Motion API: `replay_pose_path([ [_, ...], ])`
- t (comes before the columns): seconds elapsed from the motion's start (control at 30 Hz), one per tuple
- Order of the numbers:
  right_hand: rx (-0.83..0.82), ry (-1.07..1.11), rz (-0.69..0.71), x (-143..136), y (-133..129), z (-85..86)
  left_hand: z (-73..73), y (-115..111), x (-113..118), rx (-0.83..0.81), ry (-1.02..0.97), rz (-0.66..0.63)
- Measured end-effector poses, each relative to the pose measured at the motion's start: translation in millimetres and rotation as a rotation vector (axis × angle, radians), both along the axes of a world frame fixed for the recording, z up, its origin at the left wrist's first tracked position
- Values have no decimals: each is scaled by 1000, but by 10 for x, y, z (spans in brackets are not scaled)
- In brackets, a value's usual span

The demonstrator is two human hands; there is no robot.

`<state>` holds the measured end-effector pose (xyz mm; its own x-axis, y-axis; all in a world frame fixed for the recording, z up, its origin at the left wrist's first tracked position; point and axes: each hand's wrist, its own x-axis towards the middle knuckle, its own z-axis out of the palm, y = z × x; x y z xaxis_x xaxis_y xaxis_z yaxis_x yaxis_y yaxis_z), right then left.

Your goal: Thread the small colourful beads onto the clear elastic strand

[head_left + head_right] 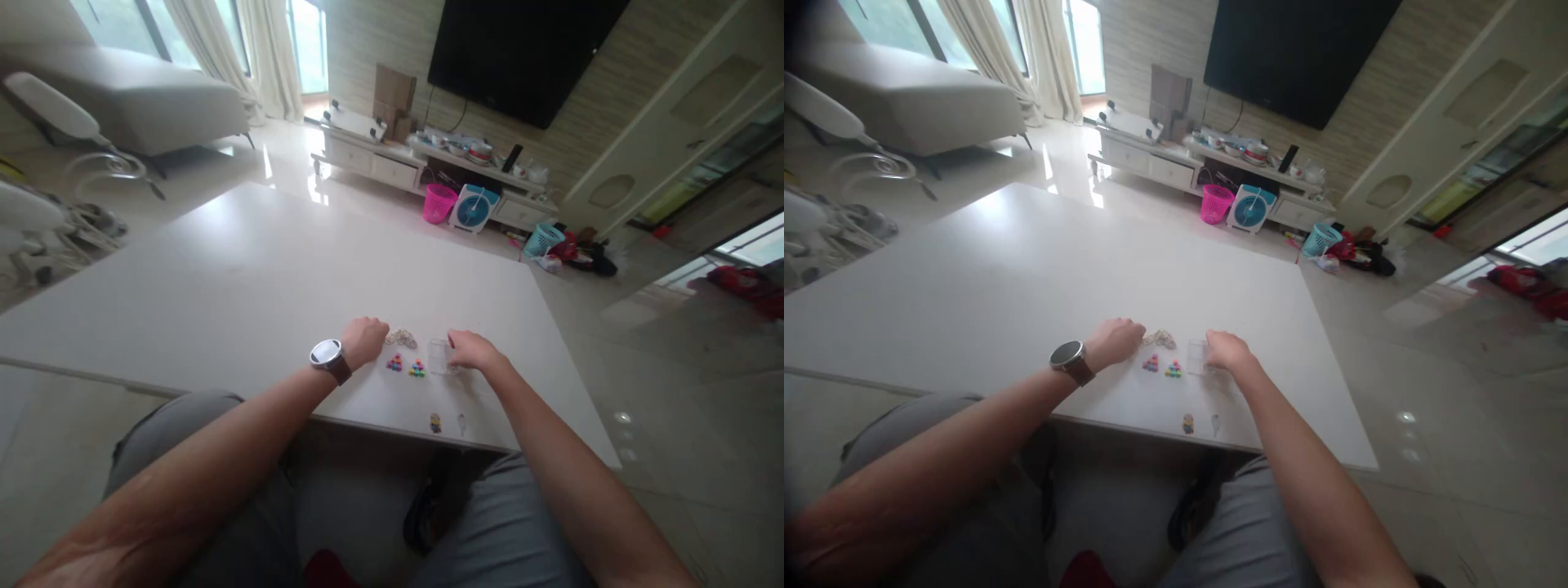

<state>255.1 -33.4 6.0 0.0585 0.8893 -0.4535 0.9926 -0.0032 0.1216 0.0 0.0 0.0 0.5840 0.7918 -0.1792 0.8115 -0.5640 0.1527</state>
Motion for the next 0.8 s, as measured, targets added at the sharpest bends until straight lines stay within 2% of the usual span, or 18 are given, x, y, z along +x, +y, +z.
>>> replay_pose_path([
  [0.43,1,145,-22,75,-8,88,0,-6,2,-14,-9,13],
  [0.57,101,178,17,123,18,80,-3,-5,-9,-7,-28,27],
  [0.67,234,296,51,107,24,83,3,21,-19,-7,-63,67],
  [0.73,313,423,76,49,8,90,14,48,-8,-9,-153,83],
  [0.8,357,572,95,-47,-20,96,29,72,25,-43,-325,51],
])
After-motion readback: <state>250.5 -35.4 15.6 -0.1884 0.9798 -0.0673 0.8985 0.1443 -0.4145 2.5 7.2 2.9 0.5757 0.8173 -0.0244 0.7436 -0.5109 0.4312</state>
